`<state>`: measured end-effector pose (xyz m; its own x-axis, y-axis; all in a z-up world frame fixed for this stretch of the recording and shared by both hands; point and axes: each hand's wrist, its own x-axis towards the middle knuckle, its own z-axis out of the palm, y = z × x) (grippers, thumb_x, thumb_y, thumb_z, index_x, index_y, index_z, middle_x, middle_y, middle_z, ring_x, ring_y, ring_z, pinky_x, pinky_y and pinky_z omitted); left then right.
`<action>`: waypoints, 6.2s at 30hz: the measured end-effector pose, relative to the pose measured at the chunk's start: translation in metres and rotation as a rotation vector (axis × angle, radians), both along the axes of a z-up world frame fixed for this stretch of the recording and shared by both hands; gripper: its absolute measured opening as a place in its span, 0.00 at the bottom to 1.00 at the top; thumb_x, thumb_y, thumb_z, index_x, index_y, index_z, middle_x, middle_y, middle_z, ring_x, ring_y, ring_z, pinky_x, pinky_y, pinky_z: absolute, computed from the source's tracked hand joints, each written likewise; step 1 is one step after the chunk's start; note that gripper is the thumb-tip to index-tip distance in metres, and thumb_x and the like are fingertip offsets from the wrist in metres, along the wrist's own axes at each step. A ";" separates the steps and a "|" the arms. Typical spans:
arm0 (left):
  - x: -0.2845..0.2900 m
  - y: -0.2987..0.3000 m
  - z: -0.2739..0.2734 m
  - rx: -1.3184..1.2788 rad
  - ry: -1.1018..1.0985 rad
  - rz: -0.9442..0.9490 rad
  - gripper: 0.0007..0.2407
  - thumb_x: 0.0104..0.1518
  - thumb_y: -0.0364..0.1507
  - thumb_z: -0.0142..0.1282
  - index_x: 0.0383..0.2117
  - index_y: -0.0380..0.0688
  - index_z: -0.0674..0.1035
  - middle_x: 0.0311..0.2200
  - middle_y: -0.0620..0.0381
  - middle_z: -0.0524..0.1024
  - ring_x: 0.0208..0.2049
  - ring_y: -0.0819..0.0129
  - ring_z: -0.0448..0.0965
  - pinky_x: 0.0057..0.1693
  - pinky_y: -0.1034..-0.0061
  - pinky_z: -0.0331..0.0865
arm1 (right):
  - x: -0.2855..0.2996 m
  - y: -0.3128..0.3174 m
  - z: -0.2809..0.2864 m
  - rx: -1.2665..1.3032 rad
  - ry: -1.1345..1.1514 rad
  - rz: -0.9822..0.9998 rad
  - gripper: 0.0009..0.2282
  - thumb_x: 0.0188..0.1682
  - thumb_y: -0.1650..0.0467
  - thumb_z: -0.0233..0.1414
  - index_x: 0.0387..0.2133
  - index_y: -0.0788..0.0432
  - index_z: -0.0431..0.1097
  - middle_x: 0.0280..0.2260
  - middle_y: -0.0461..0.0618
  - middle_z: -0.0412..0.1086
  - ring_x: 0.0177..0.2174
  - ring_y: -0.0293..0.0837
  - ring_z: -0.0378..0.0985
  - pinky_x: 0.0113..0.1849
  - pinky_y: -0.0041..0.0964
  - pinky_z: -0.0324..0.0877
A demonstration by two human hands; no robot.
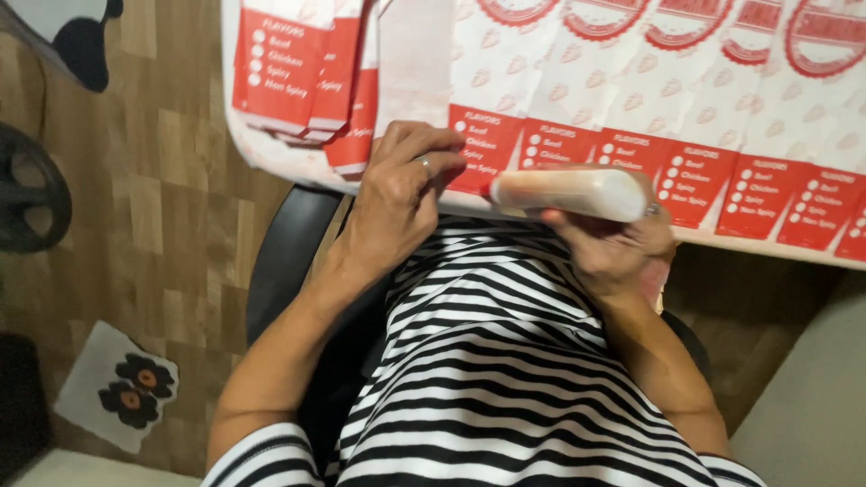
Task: Applying glue to the edges of paper shawarma bags and folding them to complete the assembly.
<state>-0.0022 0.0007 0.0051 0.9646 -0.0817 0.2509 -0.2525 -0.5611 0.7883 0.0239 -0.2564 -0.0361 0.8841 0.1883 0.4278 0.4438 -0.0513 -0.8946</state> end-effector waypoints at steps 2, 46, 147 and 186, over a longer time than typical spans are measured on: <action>0.004 0.000 0.008 0.034 -0.001 -0.045 0.11 0.57 0.12 0.50 0.37 0.37 0.84 0.43 0.48 0.80 0.48 0.47 0.76 0.55 0.61 0.69 | 0.001 -0.049 -0.019 -0.029 0.075 -0.037 0.13 0.43 0.78 0.66 0.34 0.80 0.72 0.31 0.70 0.75 0.33 0.54 0.80 0.38 0.50 0.77; 0.083 -0.451 -0.039 0.050 -0.485 -0.550 0.02 0.62 0.12 0.49 0.34 0.20 0.75 0.40 0.36 0.74 0.54 0.49 0.70 0.62 0.49 0.67 | 0.006 -0.385 0.028 -0.657 -0.224 -0.202 0.09 0.54 0.85 0.59 0.46 0.78 0.72 0.52 0.74 0.71 0.51 0.63 0.77 0.55 0.49 0.74; 0.057 -0.386 -0.043 0.044 -0.312 -0.451 0.06 0.69 0.17 0.40 0.45 0.23 0.69 0.55 0.28 0.63 0.56 0.41 0.70 0.60 0.51 0.64 | -0.006 -0.342 0.011 -0.699 -0.255 -0.139 0.11 0.55 0.84 0.61 0.49 0.73 0.73 0.54 0.67 0.72 0.56 0.67 0.75 0.64 0.54 0.67; 0.069 -0.485 -0.136 -0.224 -0.190 -0.124 0.04 0.36 0.23 0.54 0.18 0.48 0.74 0.32 0.50 0.70 0.42 0.49 0.71 0.57 0.51 0.66 | 0.028 -0.477 -0.299 -2.521 -0.691 -0.530 0.13 0.68 0.72 0.34 0.59 0.41 0.55 0.54 0.29 0.55 0.53 0.22 0.58 0.59 0.13 0.55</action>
